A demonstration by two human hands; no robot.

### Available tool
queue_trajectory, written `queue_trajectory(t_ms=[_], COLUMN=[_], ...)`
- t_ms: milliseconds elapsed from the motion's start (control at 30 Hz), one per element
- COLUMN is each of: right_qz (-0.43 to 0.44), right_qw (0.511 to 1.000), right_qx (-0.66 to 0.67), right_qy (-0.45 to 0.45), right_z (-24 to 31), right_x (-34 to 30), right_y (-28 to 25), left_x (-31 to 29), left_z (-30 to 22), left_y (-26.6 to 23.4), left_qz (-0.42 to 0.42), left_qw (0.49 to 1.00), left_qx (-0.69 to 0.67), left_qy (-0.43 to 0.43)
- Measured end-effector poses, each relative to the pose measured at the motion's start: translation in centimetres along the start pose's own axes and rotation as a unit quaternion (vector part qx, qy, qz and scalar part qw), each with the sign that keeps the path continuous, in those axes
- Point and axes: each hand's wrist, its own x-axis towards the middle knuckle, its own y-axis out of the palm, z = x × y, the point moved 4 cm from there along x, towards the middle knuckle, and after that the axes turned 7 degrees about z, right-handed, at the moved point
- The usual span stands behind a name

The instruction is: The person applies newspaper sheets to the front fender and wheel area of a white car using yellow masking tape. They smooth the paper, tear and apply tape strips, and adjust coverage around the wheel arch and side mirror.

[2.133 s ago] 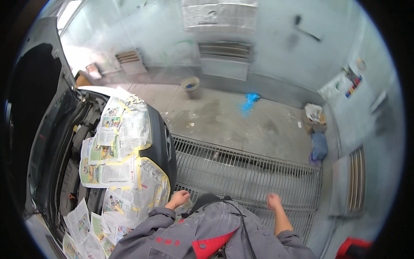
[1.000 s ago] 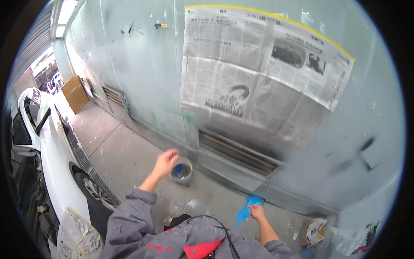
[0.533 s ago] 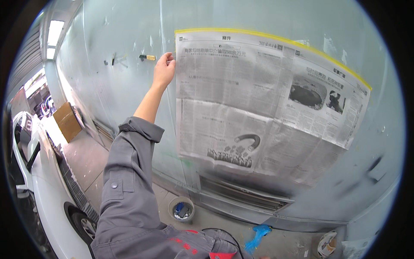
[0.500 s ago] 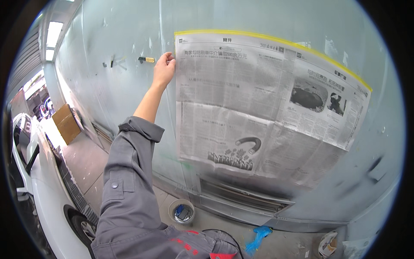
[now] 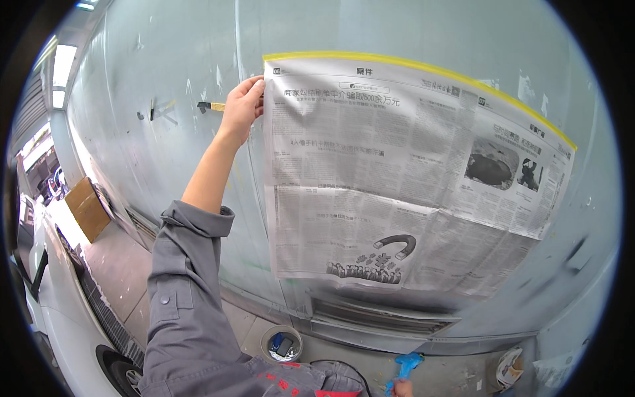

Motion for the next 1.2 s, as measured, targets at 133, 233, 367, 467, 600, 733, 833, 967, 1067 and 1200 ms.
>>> queue_trajectory(t_ms=[133, 233, 367, 467, 600, 733, 833, 967, 1067, 1200], right_qz=[0.011, -0.03, -0.041, -0.046, -0.062, -0.094, -0.059, -0.02, -0.028, -0.113], right_qw=[0.998, 0.999, 0.997, 0.994, 0.989, 0.985, 0.994, 0.994, 0.996, 0.983], right_qx=[0.056, 0.046, -0.028, -0.063, -0.101, -0.13, -0.023, 0.076, 0.065, 0.126], right_qy=[-0.018, 0.0, 0.055, 0.077, 0.084, 0.066, 0.088, 0.073, 0.054, -0.065], right_z=[2.7, -0.6, -4.2, -5.8, -7.5, -8.3, -3.9, -0.2, 0.8, 6.5], right_x=[0.7, 1.9, 1.0, 0.1, -0.9, -1.5, -2.1, -4.5, -6.6, -9.9], right_y=[1.8, 0.5, 0.4, 0.3, -0.9, -2.5, -0.1, 1.2, 0.2, -4.0], left_x=[1.7, 3.5, 5.7, 6.7, 7.7, 8.0, 6.8, 7.4, 7.1, 4.2], left_z=[-1.9, -2.5, -1.7, -1.7, -1.9, -2.0, -1.4, -0.3, 0.3, -3.1], left_y=[0.4, 1.2, 0.4, 0.4, 0.0, 0.8, 0.5, 0.6, 0.9, 1.8], left_qz=[0.004, -0.068, -0.17, -0.193, -0.196, -0.186, -0.193, -0.179, -0.189, -0.268], left_qw=[0.994, 0.989, 0.979, 0.978, 0.975, 0.977, 0.976, 0.981, 0.972, 0.904], left_qx=[-0.088, -0.086, -0.025, -0.018, 0.05, 0.0, -0.061, -0.062, 0.078, 0.241], left_qy=[-0.062, -0.104, -0.107, -0.076, -0.094, -0.108, -0.077, 0.039, 0.113, 0.228])
